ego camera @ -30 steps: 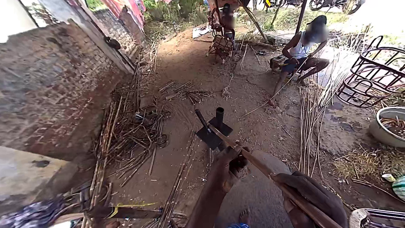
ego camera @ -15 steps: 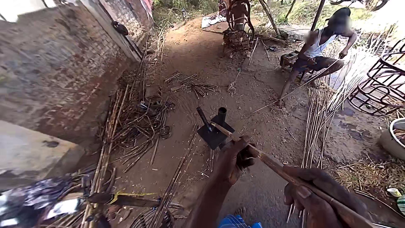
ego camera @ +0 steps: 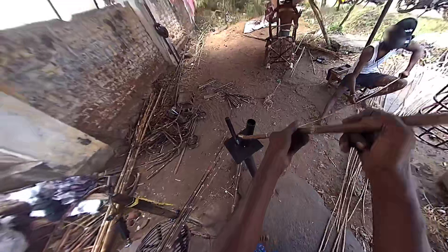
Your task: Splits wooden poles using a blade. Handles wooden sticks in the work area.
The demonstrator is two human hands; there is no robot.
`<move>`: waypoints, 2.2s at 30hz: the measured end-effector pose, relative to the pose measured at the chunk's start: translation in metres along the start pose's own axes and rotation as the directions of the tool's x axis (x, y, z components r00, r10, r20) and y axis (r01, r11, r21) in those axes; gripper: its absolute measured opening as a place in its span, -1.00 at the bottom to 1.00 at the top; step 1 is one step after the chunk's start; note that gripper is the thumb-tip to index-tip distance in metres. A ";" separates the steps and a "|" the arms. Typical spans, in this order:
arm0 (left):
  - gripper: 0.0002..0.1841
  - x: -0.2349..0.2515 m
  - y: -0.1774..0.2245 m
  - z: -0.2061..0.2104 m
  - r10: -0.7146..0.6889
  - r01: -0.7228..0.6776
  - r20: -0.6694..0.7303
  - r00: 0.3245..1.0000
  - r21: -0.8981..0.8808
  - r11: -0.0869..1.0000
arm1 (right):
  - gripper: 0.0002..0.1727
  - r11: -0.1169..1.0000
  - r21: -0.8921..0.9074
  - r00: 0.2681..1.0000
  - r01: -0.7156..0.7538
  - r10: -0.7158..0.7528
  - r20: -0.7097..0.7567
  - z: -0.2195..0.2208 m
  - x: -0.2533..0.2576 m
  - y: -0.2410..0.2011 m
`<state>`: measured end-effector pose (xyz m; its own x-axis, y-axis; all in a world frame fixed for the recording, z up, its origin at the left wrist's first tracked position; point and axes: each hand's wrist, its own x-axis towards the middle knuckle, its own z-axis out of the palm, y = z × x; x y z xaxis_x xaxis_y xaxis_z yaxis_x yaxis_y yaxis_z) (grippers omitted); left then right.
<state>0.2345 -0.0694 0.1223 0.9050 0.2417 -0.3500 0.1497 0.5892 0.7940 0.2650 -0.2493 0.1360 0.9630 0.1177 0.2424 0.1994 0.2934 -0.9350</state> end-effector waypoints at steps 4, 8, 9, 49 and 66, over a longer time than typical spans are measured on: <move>-0.72 -0.059 -0.001 -0.075 -0.090 0.083 0.100 0.991 0.074 0.994 | -0.63 0.972 -0.128 0.978 0.198 -0.186 0.096 0.030 -0.151 0.009; -0.72 -0.099 -0.018 -0.118 0.041 -0.045 0.053 0.998 0.074 0.996 | -0.50 0.883 -0.324 0.938 0.339 -0.341 0.053 0.029 -0.229 -0.003; -0.71 -0.105 -0.025 -0.129 0.064 -0.067 0.052 0.997 0.059 0.996 | -0.54 0.841 -0.386 0.922 0.379 -0.380 0.076 0.030 -0.238 -0.005; -0.67 -0.133 -0.037 -0.132 -0.080 0.069 0.076 0.994 0.134 0.989 | -0.69 0.796 -0.485 0.932 0.362 -0.299 0.205 0.037 -0.240 0.017; -0.76 -0.132 -0.025 -0.089 -0.074 0.065 0.161 0.984 0.063 0.996 | -0.83 0.858 -0.487 0.987 0.161 -0.144 0.072 0.076 -0.166 0.024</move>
<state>0.0757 -0.0474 0.1040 0.9438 0.0698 -0.3232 0.2327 0.5542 0.7992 0.0964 -0.1894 0.0937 0.9085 0.1423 0.3929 0.4147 -0.1912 -0.8896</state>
